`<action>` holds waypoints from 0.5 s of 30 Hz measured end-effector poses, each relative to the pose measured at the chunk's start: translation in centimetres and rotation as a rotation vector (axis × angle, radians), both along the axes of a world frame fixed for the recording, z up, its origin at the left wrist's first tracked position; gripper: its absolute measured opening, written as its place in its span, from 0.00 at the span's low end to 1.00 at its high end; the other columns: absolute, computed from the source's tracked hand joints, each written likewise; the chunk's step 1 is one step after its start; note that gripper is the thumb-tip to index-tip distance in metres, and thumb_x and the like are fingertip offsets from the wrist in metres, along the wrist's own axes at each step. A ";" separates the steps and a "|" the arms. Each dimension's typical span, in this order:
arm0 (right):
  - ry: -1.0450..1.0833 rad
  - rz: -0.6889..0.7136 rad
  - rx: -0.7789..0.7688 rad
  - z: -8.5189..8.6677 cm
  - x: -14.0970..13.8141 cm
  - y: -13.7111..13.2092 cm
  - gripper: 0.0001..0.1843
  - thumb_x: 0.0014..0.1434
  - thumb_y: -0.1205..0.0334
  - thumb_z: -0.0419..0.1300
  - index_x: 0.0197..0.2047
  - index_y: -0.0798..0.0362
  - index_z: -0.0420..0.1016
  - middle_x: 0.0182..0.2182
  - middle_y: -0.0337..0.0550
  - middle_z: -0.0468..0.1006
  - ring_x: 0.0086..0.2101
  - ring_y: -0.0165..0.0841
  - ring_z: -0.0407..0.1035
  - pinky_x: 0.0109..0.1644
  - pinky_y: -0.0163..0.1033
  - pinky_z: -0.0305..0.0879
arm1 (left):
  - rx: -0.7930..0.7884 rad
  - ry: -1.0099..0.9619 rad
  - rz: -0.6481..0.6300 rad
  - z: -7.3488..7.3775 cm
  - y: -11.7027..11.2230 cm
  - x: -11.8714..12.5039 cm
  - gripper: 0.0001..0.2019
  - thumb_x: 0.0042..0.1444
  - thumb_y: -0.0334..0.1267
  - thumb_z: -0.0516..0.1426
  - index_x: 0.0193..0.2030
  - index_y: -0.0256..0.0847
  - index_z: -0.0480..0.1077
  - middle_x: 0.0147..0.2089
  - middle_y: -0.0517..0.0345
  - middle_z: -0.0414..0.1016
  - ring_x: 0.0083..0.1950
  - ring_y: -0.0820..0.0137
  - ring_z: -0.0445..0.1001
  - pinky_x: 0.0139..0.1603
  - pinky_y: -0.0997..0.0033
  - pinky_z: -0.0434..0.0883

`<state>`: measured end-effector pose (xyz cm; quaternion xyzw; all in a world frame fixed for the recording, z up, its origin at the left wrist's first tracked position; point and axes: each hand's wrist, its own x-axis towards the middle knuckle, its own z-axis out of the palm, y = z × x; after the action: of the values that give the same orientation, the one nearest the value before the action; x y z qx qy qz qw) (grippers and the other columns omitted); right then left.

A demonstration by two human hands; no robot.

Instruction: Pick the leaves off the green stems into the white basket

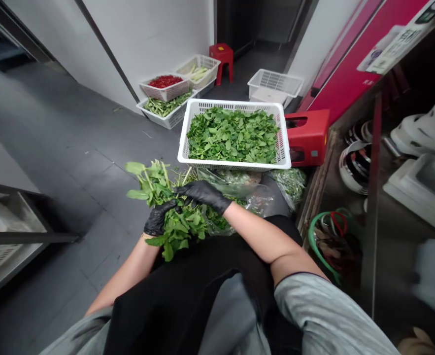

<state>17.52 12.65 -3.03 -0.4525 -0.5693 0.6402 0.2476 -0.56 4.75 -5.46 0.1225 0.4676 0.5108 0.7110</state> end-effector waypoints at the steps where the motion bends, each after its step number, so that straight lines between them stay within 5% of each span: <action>1: 0.096 -0.003 -0.025 -0.4 -1.2 -0.9 0.28 0.51 0.37 0.71 0.36 0.56 0.81 0.21 0.40 0.79 0.20 0.28 0.67 0.25 0.33 0.62 | 0.018 0.012 0.009 -0.1 -0.1 0.4 0.11 0.42 0.30 0.72 0.35 0.38 0.80 0.28 0.59 0.82 0.32 0.61 0.82 0.37 0.64 0.80; 5: 0.233 -0.120 0.015 -0.7 -2.1 -1.1 0.26 0.41 0.42 0.77 0.30 0.57 0.79 0.18 0.36 0.75 0.19 0.27 0.66 0.24 0.33 0.63 | 0.043 0.046 -0.002 -0.3 -1.0 0.6 0.18 0.40 0.32 0.74 0.41 0.40 0.82 0.34 0.57 0.85 0.42 0.55 0.85 0.45 0.60 0.81; 10: 0.210 -0.099 0.060 1.4 0.9 -0.1 0.25 0.43 0.43 0.76 0.27 0.59 0.81 0.18 0.40 0.77 0.17 0.25 0.66 0.23 0.32 0.64 | 0.076 0.098 -0.015 0.0 -1.8 0.0 0.25 0.39 0.37 0.76 0.47 0.38 0.82 0.40 0.51 0.86 0.47 0.51 0.85 0.52 0.53 0.80; 15: 0.270 -0.030 0.064 2.2 1.0 -1.9 0.23 0.45 0.46 0.77 0.29 0.58 0.80 0.21 0.40 0.79 0.19 0.26 0.68 0.24 0.32 0.66 | 0.209 0.094 0.036 1.5 -1.9 0.1 0.32 0.38 0.36 0.76 0.55 0.40 0.79 0.45 0.50 0.86 0.52 0.50 0.83 0.57 0.51 0.78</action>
<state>18.55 10.75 -0.82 -0.3628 -0.5440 0.6729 0.3459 -0.46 2.88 -3.94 0.2112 0.4467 0.5632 0.6623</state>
